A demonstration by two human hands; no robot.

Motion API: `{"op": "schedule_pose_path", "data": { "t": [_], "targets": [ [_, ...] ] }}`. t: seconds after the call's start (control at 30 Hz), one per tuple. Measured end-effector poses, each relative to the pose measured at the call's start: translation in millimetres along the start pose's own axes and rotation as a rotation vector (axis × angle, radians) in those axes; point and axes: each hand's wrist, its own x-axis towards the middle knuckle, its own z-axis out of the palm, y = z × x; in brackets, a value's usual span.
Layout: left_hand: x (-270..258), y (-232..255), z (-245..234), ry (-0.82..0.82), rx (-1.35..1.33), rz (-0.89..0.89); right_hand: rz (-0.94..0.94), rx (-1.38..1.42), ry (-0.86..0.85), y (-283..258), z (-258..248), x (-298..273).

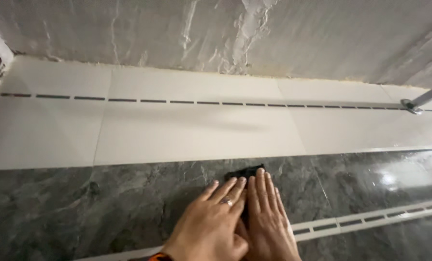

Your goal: The person cleans a bathroom by scrubbing the shower head, faucet, and tiled walls with a dark sponge. They dip the sponge into a small bowl of water on a shelf and wipe various surfaces including the shower head, faucet handles, and wall tiles.

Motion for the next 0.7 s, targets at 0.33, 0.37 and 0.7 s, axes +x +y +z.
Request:
{"op": "schedule_pose_path", "data": {
  "t": [0.33, 0.37, 0.7],
  "targets": [
    [26.1, -91.9, -41.0, 0.347, 0.091, -0.372, -0.259, -0.001, -0.195, -12.2, 4.9, 145.7],
    [44.3, -86.6, -45.1, 0.332, 0.098, -0.395, -0.224, -0.089, -0.259, -0.1, 3.2, 151.1],
    [143.4, -16.9, -29.4, 0.458, -0.005, -0.111, 0.026, -0.055, -0.1, 124.5, 11.8, 93.3]
  ]
}}
